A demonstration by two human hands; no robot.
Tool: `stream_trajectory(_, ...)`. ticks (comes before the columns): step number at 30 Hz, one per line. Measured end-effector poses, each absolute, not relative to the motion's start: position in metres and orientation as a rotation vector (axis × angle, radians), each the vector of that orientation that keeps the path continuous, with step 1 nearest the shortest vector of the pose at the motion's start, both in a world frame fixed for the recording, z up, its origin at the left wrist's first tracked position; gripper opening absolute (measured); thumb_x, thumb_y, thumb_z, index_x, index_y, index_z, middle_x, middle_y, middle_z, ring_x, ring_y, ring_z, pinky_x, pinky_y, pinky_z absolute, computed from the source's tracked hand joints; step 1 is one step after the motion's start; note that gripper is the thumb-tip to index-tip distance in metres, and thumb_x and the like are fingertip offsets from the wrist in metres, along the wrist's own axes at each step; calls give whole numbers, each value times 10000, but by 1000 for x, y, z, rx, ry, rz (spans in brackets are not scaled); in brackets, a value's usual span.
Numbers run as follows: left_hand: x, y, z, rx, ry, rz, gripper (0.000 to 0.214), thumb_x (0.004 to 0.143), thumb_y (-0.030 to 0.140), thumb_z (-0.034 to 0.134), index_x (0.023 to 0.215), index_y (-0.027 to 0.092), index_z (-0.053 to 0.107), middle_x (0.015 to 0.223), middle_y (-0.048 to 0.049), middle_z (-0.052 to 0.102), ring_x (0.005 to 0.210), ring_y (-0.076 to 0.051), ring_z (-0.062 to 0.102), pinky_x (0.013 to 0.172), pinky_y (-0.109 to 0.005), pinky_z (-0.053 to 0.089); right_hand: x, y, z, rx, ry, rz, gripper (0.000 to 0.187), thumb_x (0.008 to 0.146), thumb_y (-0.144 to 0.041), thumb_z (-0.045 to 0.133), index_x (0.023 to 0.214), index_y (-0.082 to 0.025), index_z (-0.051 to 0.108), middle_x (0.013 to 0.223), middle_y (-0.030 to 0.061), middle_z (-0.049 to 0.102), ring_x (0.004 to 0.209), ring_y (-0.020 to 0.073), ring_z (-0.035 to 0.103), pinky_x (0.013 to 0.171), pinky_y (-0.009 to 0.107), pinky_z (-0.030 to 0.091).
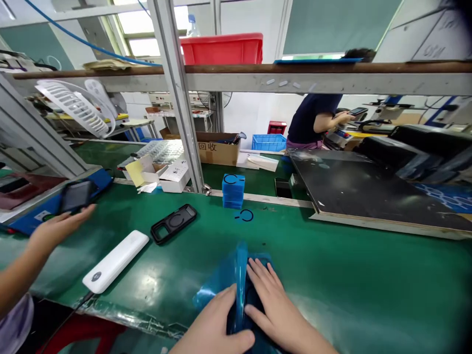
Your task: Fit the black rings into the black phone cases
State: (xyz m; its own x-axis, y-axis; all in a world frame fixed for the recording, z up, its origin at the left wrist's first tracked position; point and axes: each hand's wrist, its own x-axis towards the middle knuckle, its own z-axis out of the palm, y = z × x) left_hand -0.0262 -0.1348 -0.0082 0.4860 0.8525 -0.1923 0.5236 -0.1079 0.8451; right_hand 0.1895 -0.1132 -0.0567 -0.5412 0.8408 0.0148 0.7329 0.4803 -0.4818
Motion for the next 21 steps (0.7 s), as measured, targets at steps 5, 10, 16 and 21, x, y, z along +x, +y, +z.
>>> stream_trajectory(5,-3,-123,12,1194,889,646,373,868,262,599,1232,199,649,1156,-68,701,994,-227,643,896,-340,518,204,-116,-36,-1387,-2186,243,651,999,-396,482,1578,-268,213,1629,90,277,1497,328,231,1167,605,269)
stream_trajectory(10,16,-114,-1,926,869,770,486,740,581,762,807,103,709,737,-32,658,616,-115,531,599,-220,446,217,-131,8,-1194,-2012,-119,365,936,-202,575,1295,-268,583,1309,68,617,1262,288,483,1006,472,411)
stream_trajectory(16,30,-111,9,951,809,868,546,643,641,810,815,133,707,707,-22,625,665,-136,521,635,-232,443,221,-136,27,-1100,-2025,-255,339,902,-43,523,1110,-259,681,975,33,721,884,215,576,789,368,451)
stream_trajectory(21,31,-110,15,1139,726,812,535,735,667,718,667,139,657,618,11,490,601,-116,419,593,-227,387,220,-134,38,-1126,-2074,-120,238,908,-160,547,1107,-215,665,1017,67,727,895,216,629,782,353,508)
